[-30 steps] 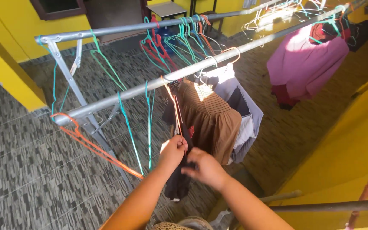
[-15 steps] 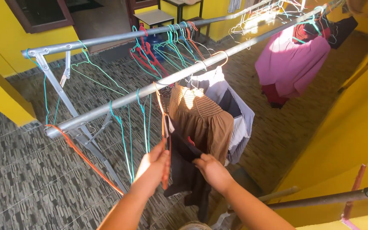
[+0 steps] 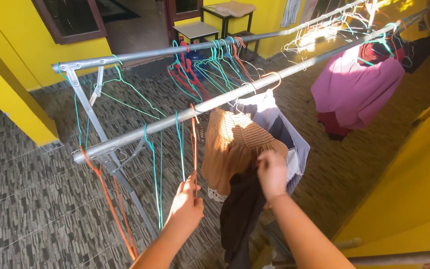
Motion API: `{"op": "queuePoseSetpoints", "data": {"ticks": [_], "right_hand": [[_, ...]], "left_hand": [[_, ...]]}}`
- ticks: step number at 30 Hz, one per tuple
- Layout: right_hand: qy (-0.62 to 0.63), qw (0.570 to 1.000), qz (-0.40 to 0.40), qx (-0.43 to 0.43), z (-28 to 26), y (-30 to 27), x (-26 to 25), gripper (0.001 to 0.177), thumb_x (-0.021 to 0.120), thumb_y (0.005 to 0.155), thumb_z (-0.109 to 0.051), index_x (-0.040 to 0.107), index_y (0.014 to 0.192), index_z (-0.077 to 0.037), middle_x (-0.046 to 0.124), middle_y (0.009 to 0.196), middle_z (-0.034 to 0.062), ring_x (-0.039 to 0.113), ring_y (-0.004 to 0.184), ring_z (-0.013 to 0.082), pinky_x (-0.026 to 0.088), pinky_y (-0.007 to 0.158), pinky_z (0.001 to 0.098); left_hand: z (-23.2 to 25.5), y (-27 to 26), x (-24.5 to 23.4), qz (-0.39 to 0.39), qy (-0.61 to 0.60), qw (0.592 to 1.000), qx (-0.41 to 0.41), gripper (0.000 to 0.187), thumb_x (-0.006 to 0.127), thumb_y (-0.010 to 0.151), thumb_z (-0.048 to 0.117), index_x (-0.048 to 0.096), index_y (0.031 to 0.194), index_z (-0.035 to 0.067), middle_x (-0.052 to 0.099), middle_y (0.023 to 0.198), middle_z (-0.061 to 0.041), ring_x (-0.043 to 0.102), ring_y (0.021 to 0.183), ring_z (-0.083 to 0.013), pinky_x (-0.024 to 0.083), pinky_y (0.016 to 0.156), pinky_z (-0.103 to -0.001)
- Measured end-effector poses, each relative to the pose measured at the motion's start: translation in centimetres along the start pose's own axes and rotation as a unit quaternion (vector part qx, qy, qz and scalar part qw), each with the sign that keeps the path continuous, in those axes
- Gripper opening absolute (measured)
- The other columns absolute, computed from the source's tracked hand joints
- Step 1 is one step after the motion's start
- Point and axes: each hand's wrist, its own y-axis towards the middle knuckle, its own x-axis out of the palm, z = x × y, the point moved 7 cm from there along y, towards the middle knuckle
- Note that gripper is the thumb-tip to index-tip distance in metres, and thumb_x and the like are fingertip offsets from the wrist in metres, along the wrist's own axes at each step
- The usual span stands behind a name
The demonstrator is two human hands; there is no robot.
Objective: Remove dry clothes from hangers on drying racks and place them into a laundry basket.
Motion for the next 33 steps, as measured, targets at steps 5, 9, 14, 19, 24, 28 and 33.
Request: {"op": "queuePoseSetpoints", "data": {"ticks": [5,9,14,19,24,28,33], "right_hand": [[-0.058,0.979,0.192,0.034,7.0,3.8,-5.0,0.012,0.065,0.092,0.005,0.065,0.095,-0.006,0.065,0.096,0.0161,0.064,0.093,0.0339,0.053,0.083,0.0424],[-0.044,0.963,-0.016,0.265,15.7,2.4,-0.8,0.04,0.085,0.08,-0.027,0.07,0.109,-0.004,0.069,0.094,0.0184,0.068,0.086,0.0359,0.053,0.077,0.0448],[-0.048,0.943,-0.135,0.299,9.9,-2.5,2.3,0.048,0.085,0.08,-0.038,0.069,0.102,0.001,0.07,0.1,0.0213,0.075,0.086,0.0389,0.06,0.073,0.0456],[0.003,0.977,-0.185,0.107,-1.6,-4.8,1.4,0.018,0.077,0.083,-0.021,0.075,0.091,-0.005,0.061,0.092,0.0166,0.066,0.079,0.0371,0.054,0.07,0.0442],[0.023,0.973,-0.222,0.064,-4.0,-5.6,1.9,0.02,0.077,0.086,-0.019,0.066,0.088,-0.002,0.055,0.093,0.0176,0.061,0.082,0.0394,0.05,0.073,0.0468],[0.052,0.966,-0.251,-0.023,-6.0,-5.5,1.9,0.022,0.077,0.087,-0.015,0.06,0.085,-0.001,0.053,0.094,0.0178,0.058,0.084,0.0418,0.049,0.074,0.0479],[0.099,0.918,-0.382,0.04,-7.9,-5.7,2.0,0.019,0.073,0.09,-0.016,0.059,0.09,-0.003,0.052,0.094,0.0136,0.059,0.082,0.0379,0.052,0.07,0.0444]], "left_hand": [[0.7,0.2,1.2,0.087,0.11,0.976,0.169,0.08,0.056,0.08,-0.008,0.032,0.155,0.008,0.049,0.125,-0.019,0.066,0.088,-0.0385,0.058,0.076,-0.043],[1.5,-0.4,2.0,0.036,0.155,0.98,0.118,0.075,0.056,0.084,-0.004,0.029,0.153,0.007,0.039,0.144,-0.02,0.065,0.101,-0.0423,0.055,0.086,-0.046],[6.3,-0.3,3.3,0.081,0.217,0.949,0.213,0.086,0.074,0.076,0.004,0.031,0.151,-0.001,0.028,0.156,-0.033,0.052,0.117,-0.0512,0.05,0.094,-0.048],[12.8,5.5,6.8,0.108,0.152,0.936,0.3,0.075,0.079,0.08,0.031,0.049,0.143,0.003,0.054,0.137,-0.025,0.051,0.131,-0.045,0.041,0.108,-0.049],[13.3,22.3,13.3,0.206,0.208,0.927,0.233,0.096,0.077,0.077,0.035,0.027,0.147,-0.007,0.041,0.146,-0.03,0.042,0.133,-0.0418,0.037,0.11,-0.045],[9.4,24.3,11.0,0.122,0.162,0.979,0.023,0.098,0.075,0.079,0.028,0.02,0.155,-0.002,0.042,0.147,-0.022,0.044,0.138,-0.0355,0.041,0.111,-0.042],[4.0,27.6,10.2,0.138,0.19,0.971,0.046,0.034,0.057,0.097,0.017,0.055,0.129,0.005,0.062,0.128,-0.024,0.063,0.12,-0.0412,0.051,0.101,-0.049]]}}
